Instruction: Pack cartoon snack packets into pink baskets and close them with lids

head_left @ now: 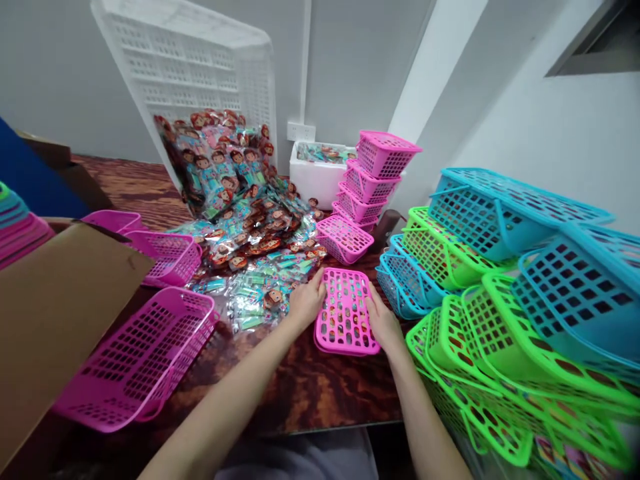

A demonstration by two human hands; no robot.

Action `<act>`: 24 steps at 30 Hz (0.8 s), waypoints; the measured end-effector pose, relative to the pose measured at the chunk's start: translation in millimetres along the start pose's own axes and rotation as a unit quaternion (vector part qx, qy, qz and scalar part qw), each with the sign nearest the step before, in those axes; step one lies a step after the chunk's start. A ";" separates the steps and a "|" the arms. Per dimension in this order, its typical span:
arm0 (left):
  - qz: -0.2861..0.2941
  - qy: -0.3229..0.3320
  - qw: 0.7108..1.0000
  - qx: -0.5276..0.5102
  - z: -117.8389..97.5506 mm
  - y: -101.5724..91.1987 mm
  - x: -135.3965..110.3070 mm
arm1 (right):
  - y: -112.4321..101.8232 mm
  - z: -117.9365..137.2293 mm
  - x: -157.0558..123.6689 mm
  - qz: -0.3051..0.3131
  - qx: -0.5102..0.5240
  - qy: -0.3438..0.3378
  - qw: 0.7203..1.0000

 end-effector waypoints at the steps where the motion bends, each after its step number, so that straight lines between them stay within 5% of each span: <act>1: 0.007 -0.002 1.000 -0.006 0.0 0.2 0.4 | 1.2 -1.2 -6.0 -0.005 0.018 0.004 1.000; 7: 0.043 0.010 0.997 -0.063 3.9 3.9 -36.0 | 1.3 2.0 -19.5 -0.006 -0.016 0.045 0.999; 12: 0.011 0.043 0.987 -0.152 10.2 9.2 -77.4 | 1.1 2.7 -14.3 -0.010 0.003 0.020 1.000; 17: 0.006 0.063 0.976 -0.208 12.0 14.3 -77.1 | 1.7 -0.4 -10.2 -0.032 0.061 -0.017 0.997; 24: -0.022 0.011 0.975 -0.219 13.6 16.0 -75.3 | 4.8 -10.6 -1.3 -0.015 0.119 -0.021 0.993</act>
Point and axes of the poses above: each hand's wrist, its own x-axis towards the middle knuckle, its own y-axis out of the palm, z = x × y, the point moved 9 cm from there along x, towards the middle knuckle, and after that the axes turned 15 degrees about -x, right-handed, at the moved point
